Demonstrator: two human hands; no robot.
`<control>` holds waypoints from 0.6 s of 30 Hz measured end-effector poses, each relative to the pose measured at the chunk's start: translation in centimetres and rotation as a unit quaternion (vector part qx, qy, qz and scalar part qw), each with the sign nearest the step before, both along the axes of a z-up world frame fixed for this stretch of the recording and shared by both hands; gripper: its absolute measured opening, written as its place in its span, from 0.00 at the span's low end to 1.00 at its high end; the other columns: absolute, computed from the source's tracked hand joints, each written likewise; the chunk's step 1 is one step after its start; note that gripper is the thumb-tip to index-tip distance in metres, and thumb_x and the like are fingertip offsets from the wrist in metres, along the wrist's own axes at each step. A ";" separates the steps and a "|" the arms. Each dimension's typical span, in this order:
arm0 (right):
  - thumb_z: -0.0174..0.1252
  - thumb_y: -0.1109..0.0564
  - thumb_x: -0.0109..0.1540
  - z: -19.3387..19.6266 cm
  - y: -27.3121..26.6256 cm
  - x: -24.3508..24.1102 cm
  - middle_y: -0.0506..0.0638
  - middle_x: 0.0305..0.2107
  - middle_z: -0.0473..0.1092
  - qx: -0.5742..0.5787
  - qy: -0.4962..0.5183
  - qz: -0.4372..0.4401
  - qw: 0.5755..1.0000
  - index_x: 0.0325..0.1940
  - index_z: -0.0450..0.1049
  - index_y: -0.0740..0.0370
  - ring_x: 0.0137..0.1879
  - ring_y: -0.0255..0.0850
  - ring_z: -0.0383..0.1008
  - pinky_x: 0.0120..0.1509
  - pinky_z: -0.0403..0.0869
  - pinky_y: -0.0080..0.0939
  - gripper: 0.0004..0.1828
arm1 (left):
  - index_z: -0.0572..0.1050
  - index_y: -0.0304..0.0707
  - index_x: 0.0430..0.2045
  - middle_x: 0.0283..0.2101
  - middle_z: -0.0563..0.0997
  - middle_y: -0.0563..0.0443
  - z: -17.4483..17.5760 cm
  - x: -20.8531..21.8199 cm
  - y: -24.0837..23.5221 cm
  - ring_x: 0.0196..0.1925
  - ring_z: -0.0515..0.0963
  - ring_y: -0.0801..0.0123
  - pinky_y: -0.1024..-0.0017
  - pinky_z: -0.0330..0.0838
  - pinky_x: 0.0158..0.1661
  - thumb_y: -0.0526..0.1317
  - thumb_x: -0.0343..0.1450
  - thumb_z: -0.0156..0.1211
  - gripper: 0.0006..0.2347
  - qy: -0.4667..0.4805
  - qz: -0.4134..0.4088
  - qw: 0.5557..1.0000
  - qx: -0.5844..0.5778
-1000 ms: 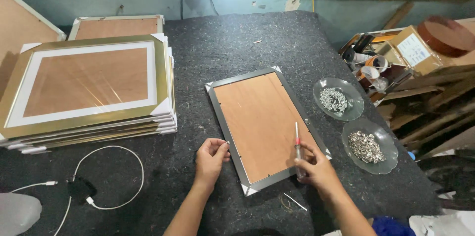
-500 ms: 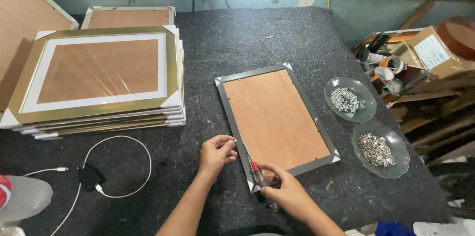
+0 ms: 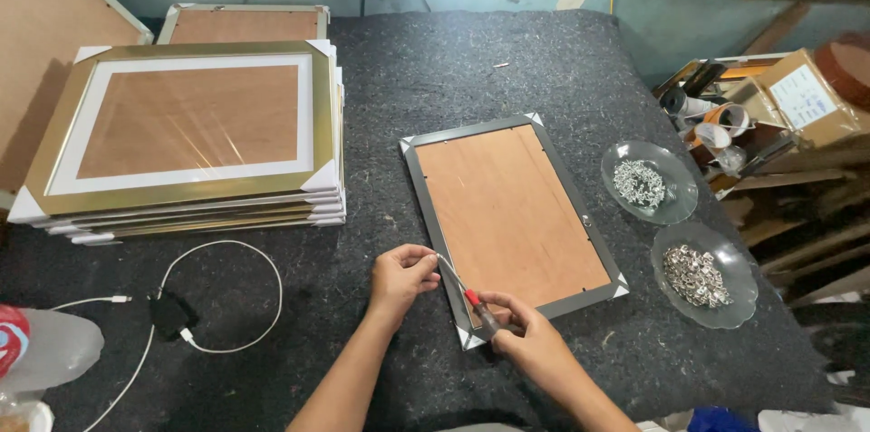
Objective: Assembling a picture frame by placing the backing and securing it with metal fasteners.
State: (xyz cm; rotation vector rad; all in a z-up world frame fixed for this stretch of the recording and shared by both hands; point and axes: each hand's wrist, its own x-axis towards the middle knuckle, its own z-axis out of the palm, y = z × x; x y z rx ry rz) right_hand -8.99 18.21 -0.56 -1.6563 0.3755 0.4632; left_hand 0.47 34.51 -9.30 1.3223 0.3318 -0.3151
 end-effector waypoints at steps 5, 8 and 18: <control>0.44 0.69 0.43 0.1 0.3 0.0 0.48 0.26 0.70 -0.008 0.015 -0.013 1.000 0.50 0.71 0.57 0.30 0.34 0.64 0.35 0.62 0.29 0.32 | 0.75 0.29 0.22 0.18 0.76 0.45 0.1 -0.1 -0.2 0.19 0.76 0.68 0.76 0.75 0.22 0.31 0.60 0.57 0.03 0.007 0.009 1.000 0.011; 0.45 0.68 0.44 -0.2 0.3 0.1 0.47 0.25 0.67 -0.033 0.021 -0.012 0.999 0.50 0.72 0.54 0.29 0.33 0.63 0.35 0.61 0.28 0.31 | 0.75 0.30 0.22 0.18 0.76 0.45 0.2 0.0 -0.2 0.18 0.76 0.69 0.77 0.75 0.22 0.32 0.60 0.57 0.03 0.005 0.013 1.000 0.013; 0.46 0.60 0.51 2.3 1.4 0.3 0.46 0.30 0.70 -0.053 0.061 -0.008 0.997 0.50 0.71 0.53 0.25 0.33 0.63 0.25 0.60 0.29 0.23 | 0.75 0.29 0.21 0.19 0.76 0.45 0.8 -0.3 -0.1 0.18 0.76 0.69 0.77 0.74 0.21 0.31 0.60 0.57 0.03 -0.008 0.016 1.000 0.012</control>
